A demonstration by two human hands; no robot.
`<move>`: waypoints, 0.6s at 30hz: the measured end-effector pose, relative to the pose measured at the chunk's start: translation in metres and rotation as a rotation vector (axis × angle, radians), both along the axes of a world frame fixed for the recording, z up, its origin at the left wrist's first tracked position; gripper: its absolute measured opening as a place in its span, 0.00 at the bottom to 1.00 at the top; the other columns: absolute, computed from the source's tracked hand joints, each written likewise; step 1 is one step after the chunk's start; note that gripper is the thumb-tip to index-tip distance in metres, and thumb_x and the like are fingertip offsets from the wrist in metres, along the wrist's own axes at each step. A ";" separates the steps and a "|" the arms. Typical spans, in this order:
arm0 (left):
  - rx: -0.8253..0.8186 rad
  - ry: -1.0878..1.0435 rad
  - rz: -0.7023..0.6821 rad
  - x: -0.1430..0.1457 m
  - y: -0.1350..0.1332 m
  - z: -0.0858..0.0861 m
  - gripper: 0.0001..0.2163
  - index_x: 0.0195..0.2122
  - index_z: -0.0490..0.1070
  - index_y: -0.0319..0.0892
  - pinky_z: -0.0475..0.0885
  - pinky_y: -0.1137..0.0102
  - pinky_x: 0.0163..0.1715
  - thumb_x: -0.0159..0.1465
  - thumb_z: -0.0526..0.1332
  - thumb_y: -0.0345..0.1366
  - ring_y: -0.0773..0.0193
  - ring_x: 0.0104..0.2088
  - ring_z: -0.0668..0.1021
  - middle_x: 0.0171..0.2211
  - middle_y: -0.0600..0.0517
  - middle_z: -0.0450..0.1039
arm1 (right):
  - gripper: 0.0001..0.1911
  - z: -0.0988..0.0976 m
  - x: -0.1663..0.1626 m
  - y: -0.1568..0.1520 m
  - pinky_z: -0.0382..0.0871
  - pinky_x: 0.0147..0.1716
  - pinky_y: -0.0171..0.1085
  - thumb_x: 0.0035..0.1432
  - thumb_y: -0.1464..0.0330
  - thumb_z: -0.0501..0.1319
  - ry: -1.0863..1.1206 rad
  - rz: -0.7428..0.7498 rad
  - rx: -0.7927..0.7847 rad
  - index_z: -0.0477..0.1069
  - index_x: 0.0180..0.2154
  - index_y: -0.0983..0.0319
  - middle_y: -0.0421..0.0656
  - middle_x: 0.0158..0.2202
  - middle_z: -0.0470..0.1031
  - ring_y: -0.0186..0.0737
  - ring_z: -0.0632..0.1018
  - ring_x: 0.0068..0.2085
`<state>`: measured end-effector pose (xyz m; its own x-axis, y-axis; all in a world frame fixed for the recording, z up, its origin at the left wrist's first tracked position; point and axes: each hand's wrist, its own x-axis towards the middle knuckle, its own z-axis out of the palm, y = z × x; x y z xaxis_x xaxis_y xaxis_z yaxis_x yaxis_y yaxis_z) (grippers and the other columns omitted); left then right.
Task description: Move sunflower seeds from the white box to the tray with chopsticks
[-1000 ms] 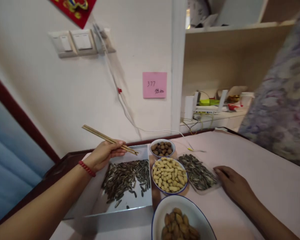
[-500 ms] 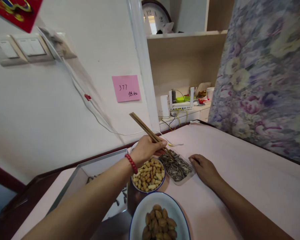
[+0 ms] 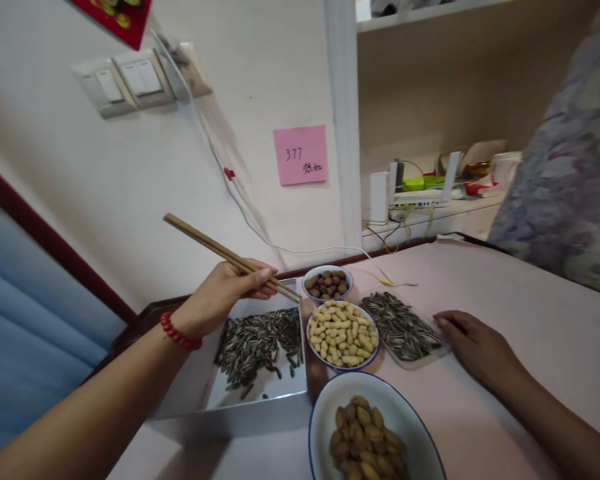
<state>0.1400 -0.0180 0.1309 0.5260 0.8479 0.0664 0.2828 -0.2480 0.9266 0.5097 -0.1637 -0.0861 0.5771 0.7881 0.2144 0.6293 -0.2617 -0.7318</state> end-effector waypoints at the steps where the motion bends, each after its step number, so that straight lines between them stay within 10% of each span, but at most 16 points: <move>1: -0.015 0.048 0.016 -0.013 0.003 -0.006 0.16 0.37 0.75 0.37 0.76 0.65 0.37 0.53 0.67 0.44 0.58 0.33 0.80 0.32 0.46 0.79 | 0.22 0.000 0.001 0.000 0.65 0.44 0.44 0.53 0.52 0.50 0.003 -0.007 -0.012 0.72 0.37 0.58 0.44 0.41 0.76 0.47 0.74 0.44; 10: -0.057 0.235 0.070 -0.059 0.030 -0.073 0.12 0.35 0.76 0.38 0.74 0.68 0.32 0.53 0.66 0.40 0.62 0.30 0.78 0.29 0.48 0.78 | 0.22 -0.004 0.005 -0.002 0.65 0.45 0.44 0.51 0.50 0.51 -0.006 -0.059 -0.104 0.73 0.36 0.56 0.44 0.42 0.76 0.49 0.74 0.46; 18: -0.035 0.295 0.145 -0.053 0.034 -0.084 0.10 0.34 0.77 0.39 0.73 0.69 0.29 0.52 0.65 0.38 0.63 0.27 0.77 0.27 0.49 0.77 | 0.22 -0.003 0.008 -0.002 0.64 0.47 0.43 0.50 0.49 0.51 -0.003 -0.069 -0.147 0.73 0.37 0.54 0.43 0.43 0.76 0.48 0.73 0.47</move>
